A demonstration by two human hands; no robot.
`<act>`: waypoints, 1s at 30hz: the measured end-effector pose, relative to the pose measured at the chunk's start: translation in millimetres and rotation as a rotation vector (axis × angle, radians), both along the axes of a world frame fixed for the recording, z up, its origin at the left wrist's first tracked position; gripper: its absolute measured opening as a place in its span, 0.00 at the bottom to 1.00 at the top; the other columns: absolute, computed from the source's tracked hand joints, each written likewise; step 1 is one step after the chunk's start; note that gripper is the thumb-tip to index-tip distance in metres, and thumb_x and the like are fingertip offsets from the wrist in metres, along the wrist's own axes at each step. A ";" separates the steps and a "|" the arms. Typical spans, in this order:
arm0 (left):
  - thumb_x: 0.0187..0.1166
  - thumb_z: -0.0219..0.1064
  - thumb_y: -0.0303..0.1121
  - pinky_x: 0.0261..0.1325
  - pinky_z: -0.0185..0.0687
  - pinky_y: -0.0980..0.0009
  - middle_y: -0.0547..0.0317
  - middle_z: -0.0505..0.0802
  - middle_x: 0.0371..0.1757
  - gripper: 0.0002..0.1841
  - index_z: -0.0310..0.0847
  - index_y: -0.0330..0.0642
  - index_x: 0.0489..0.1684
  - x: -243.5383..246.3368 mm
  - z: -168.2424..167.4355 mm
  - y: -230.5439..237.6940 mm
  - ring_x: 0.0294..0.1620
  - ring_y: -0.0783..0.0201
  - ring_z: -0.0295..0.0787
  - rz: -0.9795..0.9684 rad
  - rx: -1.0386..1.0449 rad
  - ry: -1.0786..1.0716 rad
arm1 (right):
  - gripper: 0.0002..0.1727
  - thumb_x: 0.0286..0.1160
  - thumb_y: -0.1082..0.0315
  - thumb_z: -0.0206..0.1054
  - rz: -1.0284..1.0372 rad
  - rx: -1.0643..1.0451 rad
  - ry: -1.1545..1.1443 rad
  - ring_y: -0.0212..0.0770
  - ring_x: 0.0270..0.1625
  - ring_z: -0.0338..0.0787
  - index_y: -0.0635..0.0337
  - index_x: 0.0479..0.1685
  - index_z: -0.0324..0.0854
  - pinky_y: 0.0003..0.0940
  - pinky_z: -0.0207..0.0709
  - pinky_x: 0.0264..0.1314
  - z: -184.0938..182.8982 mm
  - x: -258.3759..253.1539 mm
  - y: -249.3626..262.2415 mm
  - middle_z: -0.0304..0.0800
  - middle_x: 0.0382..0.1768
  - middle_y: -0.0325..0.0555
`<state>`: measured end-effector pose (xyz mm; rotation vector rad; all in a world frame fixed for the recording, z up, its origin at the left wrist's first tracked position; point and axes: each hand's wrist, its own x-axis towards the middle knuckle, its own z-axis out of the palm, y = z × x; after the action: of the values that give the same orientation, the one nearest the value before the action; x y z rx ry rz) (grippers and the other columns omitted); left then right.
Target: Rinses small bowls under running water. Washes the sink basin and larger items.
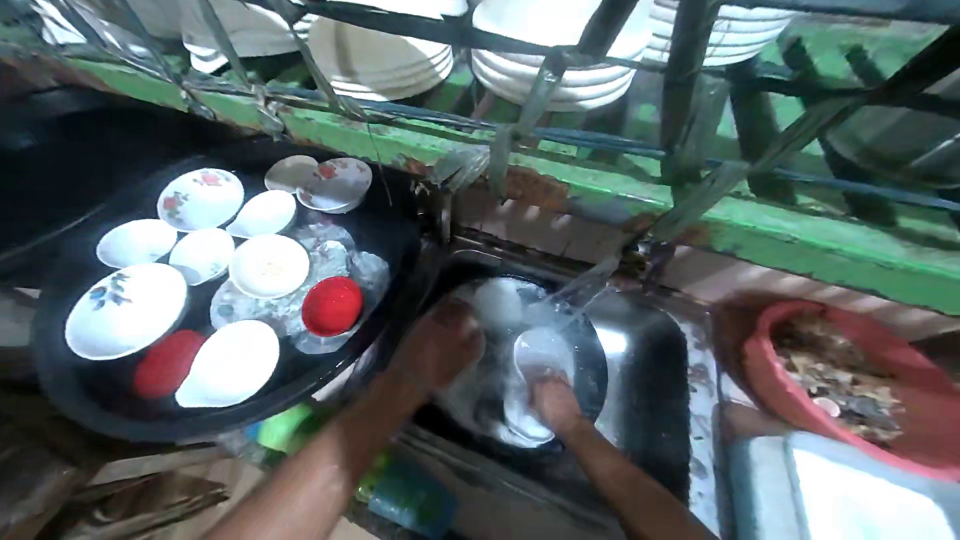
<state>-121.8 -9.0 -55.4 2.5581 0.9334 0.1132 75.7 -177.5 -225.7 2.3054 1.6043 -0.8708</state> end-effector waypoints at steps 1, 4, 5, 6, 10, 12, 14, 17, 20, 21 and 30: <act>0.86 0.64 0.48 0.85 0.68 0.46 0.43 0.78 0.83 0.29 0.74 0.42 0.82 13.7 -33.0 -16.2 0.84 0.46 0.73 -0.048 -0.117 0.135 | 0.25 0.86 0.54 0.58 0.039 0.052 0.034 0.61 0.86 0.70 0.57 0.76 0.81 0.63 0.53 0.91 -3.9 3.6 -1.5 0.77 0.79 0.59; 0.76 0.71 0.61 0.87 0.45 0.26 0.29 0.58 0.92 0.49 0.56 0.41 0.93 35.9 -120.3 -30.5 0.93 0.29 0.49 0.052 -0.239 0.293 | 0.31 0.87 0.51 0.59 -0.004 0.018 0.060 0.59 0.92 0.59 0.53 0.86 0.71 0.61 0.51 0.93 -5.3 25.6 -7.4 0.62 0.89 0.60; 0.74 0.70 0.64 0.86 0.43 0.23 0.27 0.59 0.91 0.51 0.56 0.41 0.93 40.8 -138.2 -31.5 0.92 0.26 0.47 0.097 -0.240 0.295 | 0.33 0.88 0.51 0.57 -0.073 -0.015 0.037 0.61 0.93 0.57 0.58 0.88 0.67 0.62 0.48 0.93 -2.2 27.1 -6.4 0.59 0.90 0.63; 0.75 0.69 0.64 0.85 0.43 0.23 0.27 0.61 0.90 0.50 0.57 0.40 0.92 45.4 -153.1 -34.2 0.92 0.26 0.47 0.132 -0.224 0.274 | 0.32 0.89 0.53 0.55 -0.137 -0.029 0.018 0.62 0.92 0.58 0.61 0.87 0.67 0.63 0.48 0.93 -0.4 25.1 -3.4 0.60 0.90 0.64; 0.87 0.60 0.40 0.88 0.38 0.25 0.31 0.60 0.92 0.36 0.54 0.37 0.94 53.2 -188.7 -51.0 0.94 0.28 0.43 0.111 -0.130 0.186 | 0.22 0.88 0.60 0.56 -0.167 -0.015 -0.012 0.63 0.77 0.80 0.59 0.75 0.80 0.65 0.67 0.81 16.0 6.1 9.0 0.84 0.71 0.61; 0.90 0.56 0.36 0.90 0.36 0.28 0.36 0.59 0.94 0.33 0.54 0.35 0.93 55.8 -201.0 -52.5 0.95 0.33 0.44 0.024 -0.152 0.226 | 0.22 0.89 0.62 0.54 -0.026 -0.010 -0.064 0.61 0.74 0.83 0.53 0.77 0.79 0.62 0.71 0.79 28.2 5.5 9.3 0.86 0.70 0.57; 0.91 0.53 0.35 0.89 0.39 0.28 0.33 0.61 0.92 0.30 0.56 0.31 0.91 58.4 -198.5 -59.0 0.94 0.32 0.49 -0.035 -0.202 0.270 | 0.22 0.88 0.69 0.52 0.153 -0.038 -0.100 0.60 0.76 0.80 0.55 0.77 0.78 0.60 0.66 0.83 48.0 4.2 5.9 0.83 0.73 0.55; 0.89 0.57 0.40 0.83 0.64 0.38 0.33 0.71 0.86 0.30 0.63 0.31 0.87 61.7 -178.8 -63.9 0.87 0.32 0.64 0.044 -0.306 0.242 | 0.20 0.85 0.74 0.55 0.317 -0.104 -0.097 0.62 0.74 0.81 0.59 0.72 0.81 0.62 0.64 0.83 97.0 -1.2 7.6 0.85 0.70 0.59; 0.81 0.69 0.38 0.87 0.61 0.44 0.31 0.75 0.83 0.33 0.69 0.28 0.82 64.3 -163.5 -49.7 0.86 0.36 0.67 0.050 -0.442 0.161 | 0.16 0.85 0.70 0.57 0.339 -0.208 -0.092 0.65 0.69 0.85 0.62 0.63 0.86 0.65 0.69 0.77 148.2 -8.6 19.9 0.89 0.61 0.62; 0.77 0.73 0.38 0.84 0.65 0.43 0.32 0.79 0.78 0.32 0.74 0.29 0.78 67.2 -159.6 -42.2 0.82 0.37 0.72 0.022 -0.421 0.149 | 0.16 0.85 0.67 0.58 0.326 -0.244 -0.083 0.65 0.68 0.85 0.62 0.61 0.86 0.66 0.70 0.75 160.8 -11.1 25.3 0.89 0.60 0.62; 0.94 0.51 0.34 0.72 0.78 0.42 0.33 0.87 0.68 0.25 0.64 0.40 0.88 52.2 -97.6 -7.6 0.68 0.36 0.86 0.040 -0.367 0.235 | 0.24 0.86 0.61 0.58 -0.002 -0.168 -0.038 0.68 0.78 0.77 0.54 0.80 0.76 0.73 0.60 0.81 75.1 5.4 31.0 0.81 0.73 0.65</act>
<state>-69.6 -16.7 -153.1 2.2429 0.9858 -0.3246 81.1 -146.5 -150.7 2.1954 1.4540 -0.9188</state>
